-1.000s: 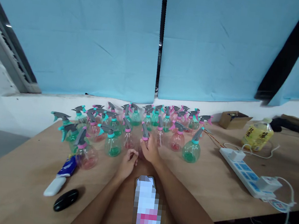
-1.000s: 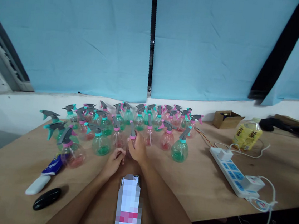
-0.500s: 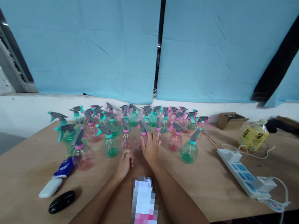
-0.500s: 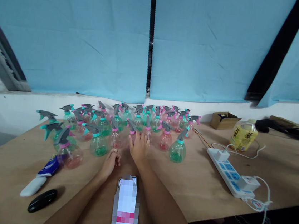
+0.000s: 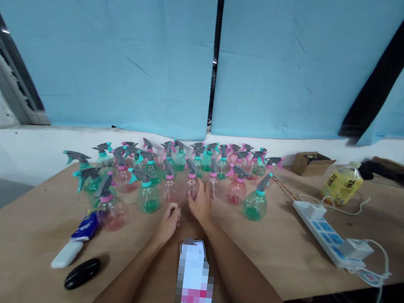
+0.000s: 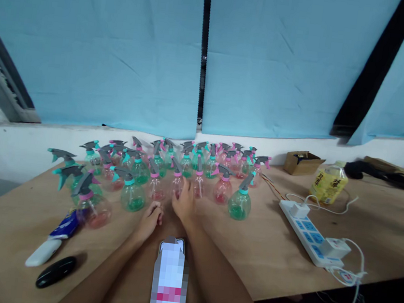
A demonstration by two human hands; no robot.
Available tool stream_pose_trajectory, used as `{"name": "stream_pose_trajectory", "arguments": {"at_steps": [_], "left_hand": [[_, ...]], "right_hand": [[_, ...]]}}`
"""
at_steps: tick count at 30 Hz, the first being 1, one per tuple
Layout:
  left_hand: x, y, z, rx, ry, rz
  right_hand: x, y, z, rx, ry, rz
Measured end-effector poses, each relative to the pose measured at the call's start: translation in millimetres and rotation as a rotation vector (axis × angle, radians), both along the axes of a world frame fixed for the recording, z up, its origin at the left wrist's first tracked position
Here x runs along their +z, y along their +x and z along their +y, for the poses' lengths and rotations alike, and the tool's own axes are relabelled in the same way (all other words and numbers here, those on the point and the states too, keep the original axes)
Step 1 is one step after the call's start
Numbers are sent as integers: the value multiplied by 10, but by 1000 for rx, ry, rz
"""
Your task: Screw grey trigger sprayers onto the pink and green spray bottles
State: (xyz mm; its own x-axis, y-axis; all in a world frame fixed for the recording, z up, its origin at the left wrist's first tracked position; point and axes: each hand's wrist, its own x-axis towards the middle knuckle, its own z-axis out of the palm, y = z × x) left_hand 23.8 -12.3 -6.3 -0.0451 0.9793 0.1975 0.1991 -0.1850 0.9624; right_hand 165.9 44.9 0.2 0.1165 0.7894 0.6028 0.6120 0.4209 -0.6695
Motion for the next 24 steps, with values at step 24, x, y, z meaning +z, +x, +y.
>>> {"name": "stream_pose_trajectory", "arguments": {"at_steps": [24], "left_hand": [[21,-11,7,-32,11,-49]], "right_hand": [[13,52,-4,-59,74,31]]}}
